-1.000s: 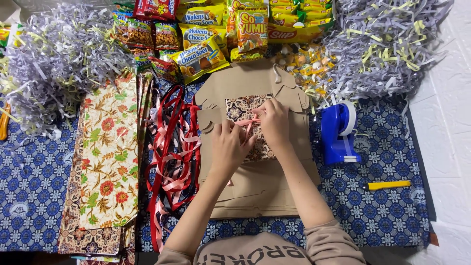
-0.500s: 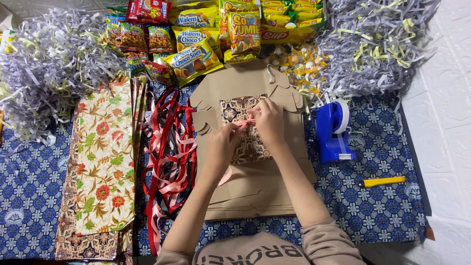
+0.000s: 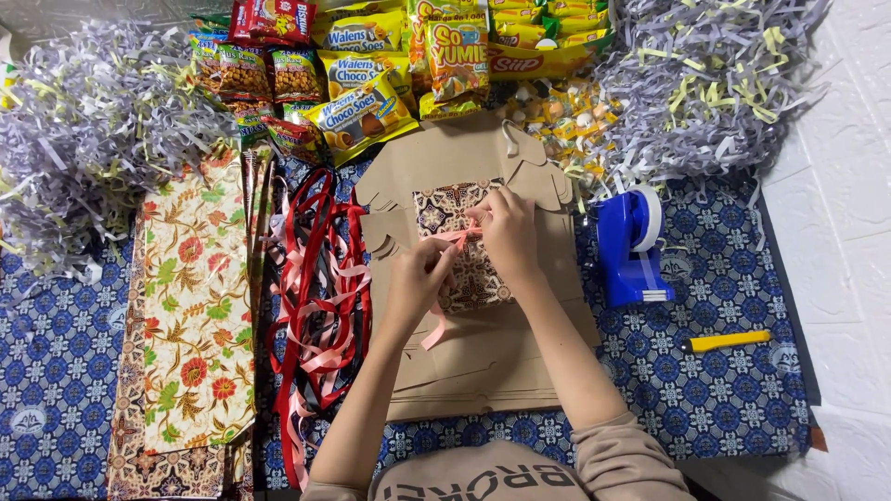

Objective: Tying a decorative pink ribbon into a bow around a small patterned gift box on a workspace filled with snacks and packaging materials.

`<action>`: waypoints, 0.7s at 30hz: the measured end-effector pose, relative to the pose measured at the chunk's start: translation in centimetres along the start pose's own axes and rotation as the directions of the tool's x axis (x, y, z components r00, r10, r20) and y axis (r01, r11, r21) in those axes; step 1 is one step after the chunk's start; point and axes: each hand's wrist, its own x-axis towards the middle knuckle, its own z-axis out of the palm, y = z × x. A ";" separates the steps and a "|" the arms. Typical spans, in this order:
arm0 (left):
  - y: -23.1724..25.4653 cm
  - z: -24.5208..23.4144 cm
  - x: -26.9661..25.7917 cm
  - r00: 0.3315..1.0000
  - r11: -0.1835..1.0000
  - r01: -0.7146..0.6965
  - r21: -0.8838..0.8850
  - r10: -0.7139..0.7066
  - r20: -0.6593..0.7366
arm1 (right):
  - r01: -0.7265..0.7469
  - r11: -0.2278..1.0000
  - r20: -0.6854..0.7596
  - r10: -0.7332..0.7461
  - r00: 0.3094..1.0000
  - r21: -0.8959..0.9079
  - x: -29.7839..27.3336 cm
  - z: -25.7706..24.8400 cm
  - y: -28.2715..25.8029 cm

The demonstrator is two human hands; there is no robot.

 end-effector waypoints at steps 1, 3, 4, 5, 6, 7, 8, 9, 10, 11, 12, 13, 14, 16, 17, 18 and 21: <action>0.0 -0.1 -0.1 1.000 1.000 0.001 0.001 -0.001 0.000 | -0.001 1.000 0.000 0.001 1.000 0.001 0.1 -0.1 -0.1; 0.0 -0.3 -0.5 0.999 1.000 0.026 -0.011 -0.025 0.019 | -0.003 1.000 0.003 0.003 1.000 0.016 0.1 -0.4 -0.3; 0.3 -0.5 -0.8 0.999 1.000 0.027 -0.012 -0.027 0.020 | -0.004 1.000 0.004 0.004 1.000 0.016 0.1 -0.3 -0.2; 0.7 -0.6 -1.1 0.999 0.999 0.042 -0.024 -0.041 0.024 | -0.005 1.000 0.007 0.005 1.000 0.008 0.1 -0.2 -0.1; 1.0 -0.8 -1.4 0.998 0.998 0.056 -0.034 -0.055 0.029 | -0.007 1.000 0.008 0.007 1.000 0.001 0.0 -0.1 0.0; 1.5 -0.8 -1.6 0.998 0.998 0.058 -0.032 -0.057 0.029 | -0.009 1.000 0.009 0.009 1.000 0.002 0.1 -0.2 -0.1; 2.0 -0.8 -1.8 0.997 0.998 0.070 -0.010 -0.069 0.022 | 0.003 1.000 -0.006 -0.003 1.000 0.002 0.1 -0.2 -0.1; 2.4 -0.9 -2.0 0.997 0.997 0.082 0.011 -0.082 0.014 | 0.014 1.000 -0.020 -0.014 1.000 0.002 0.1 -0.3 -0.2; 2.8 -1.0 -2.2 0.996 0.997 0.082 0.012 -0.082 0.015 | 0.014 1.000 -0.020 -0.014 1.000 0.002 0.1 -0.2 -0.1; 3.2 -1.1 -2.3 0.998 0.994 0.068 0.090 -0.069 0.007 | 0.019 1.000 -0.024 -0.019 1.000 -0.013 0.1 0.0 0.0; 3.6 -1.2 -2.5 0.998 0.985 0.055 0.166 -0.056 0.001 | 0.024 0.999 -0.028 -0.025 0.999 -0.028 0.1 0.1 0.1; 3.2 -1.1 -2.3 0.998 0.985 0.056 0.166 -0.057 0.001 | 0.023 0.999 -0.027 -0.024 0.999 -0.028 0.0 0.2 0.2; 2.9 -1.1 -2.2 1.000 0.978 0.027 0.205 -0.025 -0.014 | 0.021 0.999 -0.027 -0.022 0.999 -0.030 0.0 0.2 0.3; 2.0 -1.2 -2.0 1.000 0.970 0.001 0.244 0.007 -0.030 | 0.019 0.999 -0.025 -0.020 0.999 -0.031 0.0 0.3 0.3; 1.4 -1.4 -1.9 0.999 0.968 -0.021 0.252 0.031 -0.036 | 0.019 0.999 -0.026 -0.020 0.999 -0.028 0.0 0.4 0.3; 0.9 -1.6 -1.9 0.998 0.965 -0.042 0.259 0.055 -0.042 | 0.019 0.999 -0.026 -0.020 0.999 -0.026 0.0 0.4 0.4; 0.7 -1.9 -2.2 0.999 0.986 -0.039 0.163 0.040 -0.005 | 0.015 1.000 -0.027 -0.015 1.000 -0.011 -0.1 0.3 0.3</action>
